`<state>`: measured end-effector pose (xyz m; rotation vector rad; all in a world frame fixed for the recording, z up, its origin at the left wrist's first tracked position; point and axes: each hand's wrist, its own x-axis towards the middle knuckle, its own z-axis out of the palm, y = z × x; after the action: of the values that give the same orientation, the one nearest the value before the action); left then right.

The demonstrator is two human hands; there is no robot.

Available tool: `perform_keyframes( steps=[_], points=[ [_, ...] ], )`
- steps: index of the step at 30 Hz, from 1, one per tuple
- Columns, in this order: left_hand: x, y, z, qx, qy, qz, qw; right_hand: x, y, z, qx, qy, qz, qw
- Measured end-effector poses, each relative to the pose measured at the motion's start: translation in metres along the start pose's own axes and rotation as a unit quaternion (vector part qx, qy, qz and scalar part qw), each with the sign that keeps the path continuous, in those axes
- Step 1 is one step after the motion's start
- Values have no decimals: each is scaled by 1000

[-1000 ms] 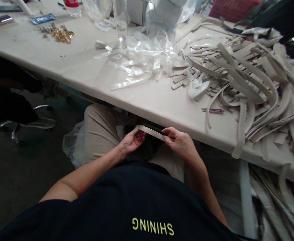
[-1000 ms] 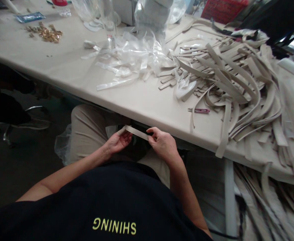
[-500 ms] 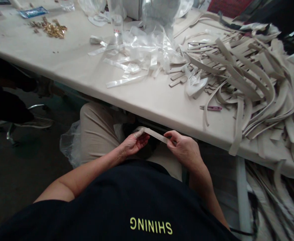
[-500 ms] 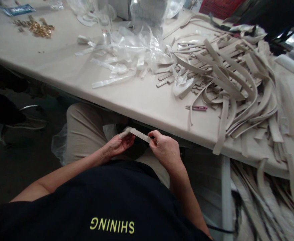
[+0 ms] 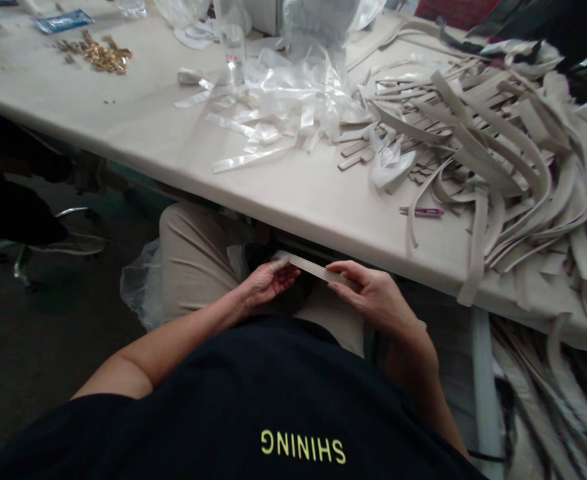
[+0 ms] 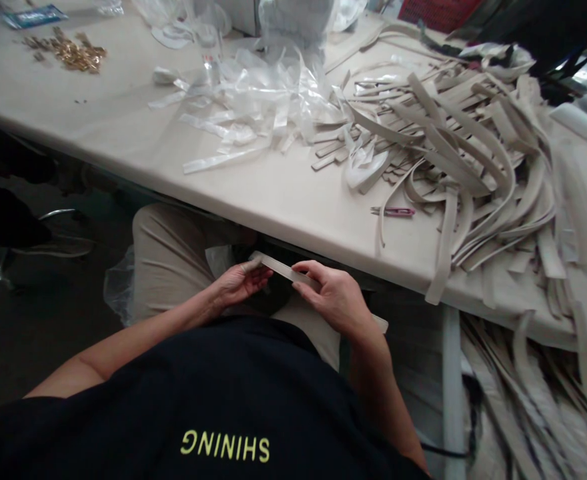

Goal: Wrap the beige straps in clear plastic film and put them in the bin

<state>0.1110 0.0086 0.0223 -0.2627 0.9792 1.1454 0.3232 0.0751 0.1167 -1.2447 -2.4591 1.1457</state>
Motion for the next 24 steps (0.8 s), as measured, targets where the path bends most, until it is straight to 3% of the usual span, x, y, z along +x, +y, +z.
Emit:
perform_keyframes(
  steps=[6, 12, 14, 17, 19, 24],
  points=[
    [0, 1, 0, 9, 8, -22, 1000, -56, -12, -49, 25, -25, -137, 990],
    [-2, 3, 1, 25, 12, -41, 999, -80, -27, -62, 96, -30, -222, 970],
    [-3, 3, 2, 32, 11, -50, 998, -82, -26, -58, 94, 32, -228, 969],
    [-5, 2, 3, 40, -4, -65, 997, -78, -22, -50, 27, 184, -227, 956],
    [-4, 1, 1, 40, -14, -73, 996, -75, -21, -47, -15, 226, -236, 945],
    [-1, 1, -6, 38, -32, -85, 995, -70, -27, -48, -27, 100, -257, 961]
  ],
)
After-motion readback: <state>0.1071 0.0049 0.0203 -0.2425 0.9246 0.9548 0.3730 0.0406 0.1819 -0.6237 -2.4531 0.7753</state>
